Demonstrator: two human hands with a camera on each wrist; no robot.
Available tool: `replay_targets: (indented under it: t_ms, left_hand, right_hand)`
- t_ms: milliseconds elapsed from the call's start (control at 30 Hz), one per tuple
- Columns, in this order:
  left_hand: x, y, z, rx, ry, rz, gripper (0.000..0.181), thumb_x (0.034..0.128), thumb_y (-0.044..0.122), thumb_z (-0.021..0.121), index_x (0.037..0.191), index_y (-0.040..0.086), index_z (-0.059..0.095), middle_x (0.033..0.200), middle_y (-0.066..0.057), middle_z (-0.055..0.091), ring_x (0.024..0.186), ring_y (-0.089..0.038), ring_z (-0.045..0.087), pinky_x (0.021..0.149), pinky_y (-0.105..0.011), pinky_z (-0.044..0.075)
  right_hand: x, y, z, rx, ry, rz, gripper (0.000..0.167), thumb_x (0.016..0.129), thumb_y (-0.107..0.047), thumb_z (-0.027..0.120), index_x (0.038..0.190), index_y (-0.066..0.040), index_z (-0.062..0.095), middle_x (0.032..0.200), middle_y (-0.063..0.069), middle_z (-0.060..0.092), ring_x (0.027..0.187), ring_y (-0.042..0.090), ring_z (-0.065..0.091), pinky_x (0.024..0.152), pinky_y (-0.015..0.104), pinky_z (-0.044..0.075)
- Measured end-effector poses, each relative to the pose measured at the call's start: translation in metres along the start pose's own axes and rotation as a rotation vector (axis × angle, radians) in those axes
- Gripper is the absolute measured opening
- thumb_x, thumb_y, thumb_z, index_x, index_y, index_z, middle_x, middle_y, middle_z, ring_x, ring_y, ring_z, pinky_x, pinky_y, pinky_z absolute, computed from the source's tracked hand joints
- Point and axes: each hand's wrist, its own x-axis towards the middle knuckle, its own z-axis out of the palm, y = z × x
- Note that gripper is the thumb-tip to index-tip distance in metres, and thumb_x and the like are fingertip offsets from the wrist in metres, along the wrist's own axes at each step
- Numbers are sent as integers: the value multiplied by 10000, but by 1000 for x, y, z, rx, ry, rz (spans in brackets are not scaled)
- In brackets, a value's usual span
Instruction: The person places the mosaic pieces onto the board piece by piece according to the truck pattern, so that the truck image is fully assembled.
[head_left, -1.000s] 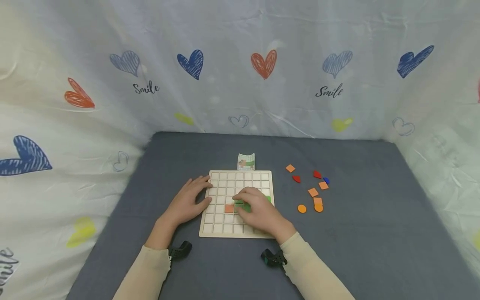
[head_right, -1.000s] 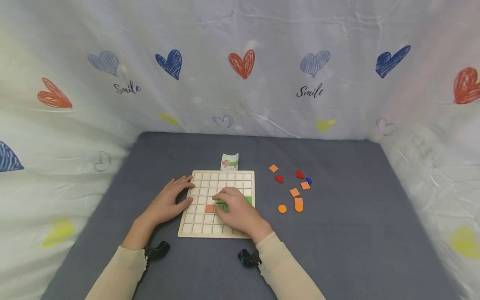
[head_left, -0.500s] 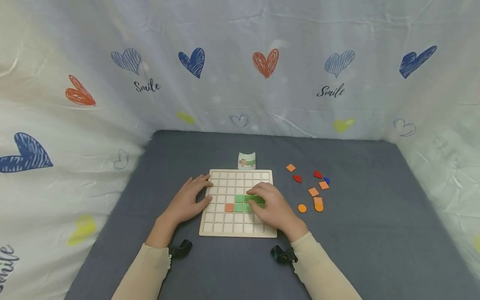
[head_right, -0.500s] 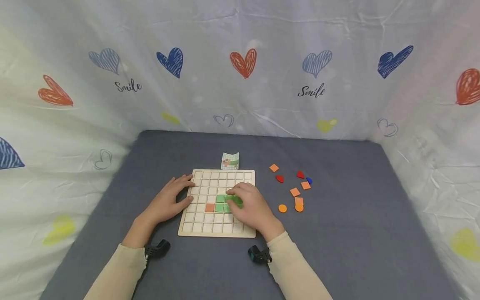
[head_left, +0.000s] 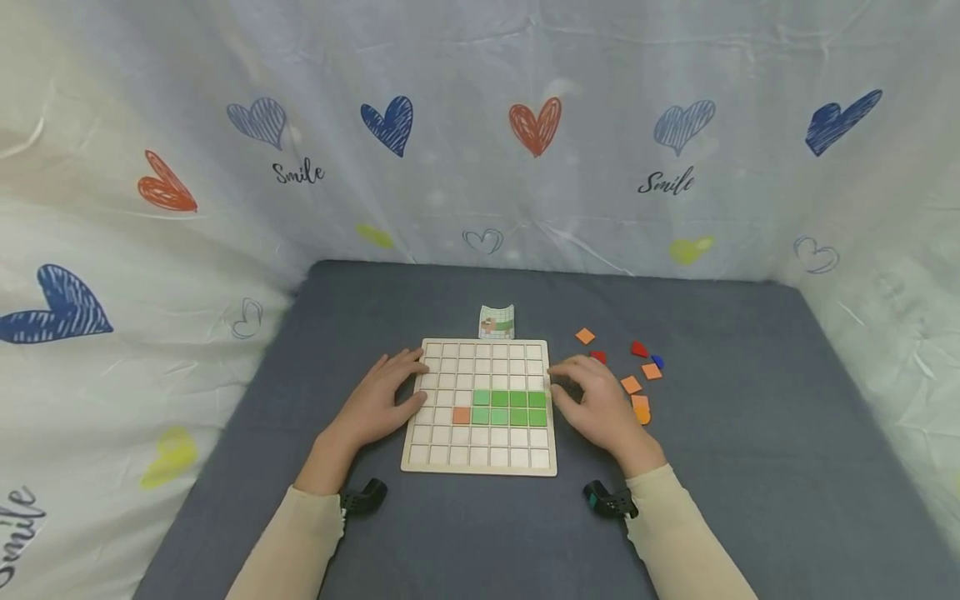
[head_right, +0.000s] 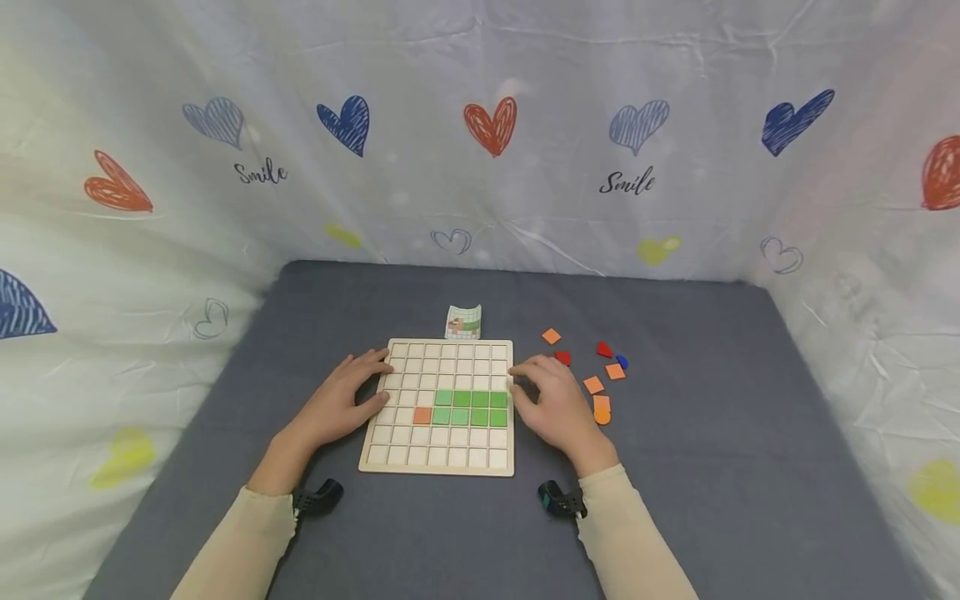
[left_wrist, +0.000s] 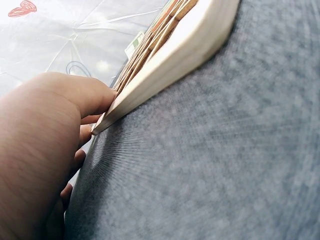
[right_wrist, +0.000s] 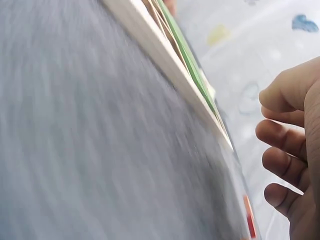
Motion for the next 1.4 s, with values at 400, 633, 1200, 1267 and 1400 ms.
replay_targets:
  t_ms: [400,633,1200,1267,1400]
  left_hand:
    - [0,-2,1,-5,6,12,466,1082,320,704,1498,118,649,1733,-43,416,1633,-304,317,1394,-489,122]
    - [0,-3,3,-1,-1,3,471,1086,329,697,1505,121,644,1737,-38,408,1636,-297,311,1395,-479,117]
    - [1,0,1,-8,-4,4,467,1089,332,696,1501,118,646,1738,-41,406,1638,-298,305,1395,-478,117]
    - [1,0,1,-8,-7,1,466,1091,334,693,1501,119,645,1738,-43,405,1639,-298,302,1395,-478,114]
    - [1,0,-1,-7,-7,-2,464,1088,329,694,1498,115,649,1736,-50,409,1638,-302,305,1394,-487,120]
  right_hand:
    - [-21,35,-34,-114,100,88,235,1010,-126,763,1231,-55,801,1179,71,738,1053,280,647,883,514,577]
    - [-32,51,-47,-145,137,62,204,995,-76,770,1195,-57,809,1155,66,743,925,225,638,756,448,583]
    - [-48,73,-59,-218,144,123,190,997,-156,808,1152,-46,814,1139,122,741,1038,343,641,878,548,547]
    - [-49,74,-58,-216,142,137,187,989,-141,811,1155,-53,815,1115,105,737,989,314,627,843,518,530]
    - [-51,74,-56,-209,140,164,180,982,-127,822,1153,-71,816,1076,76,726,924,262,594,805,464,493]
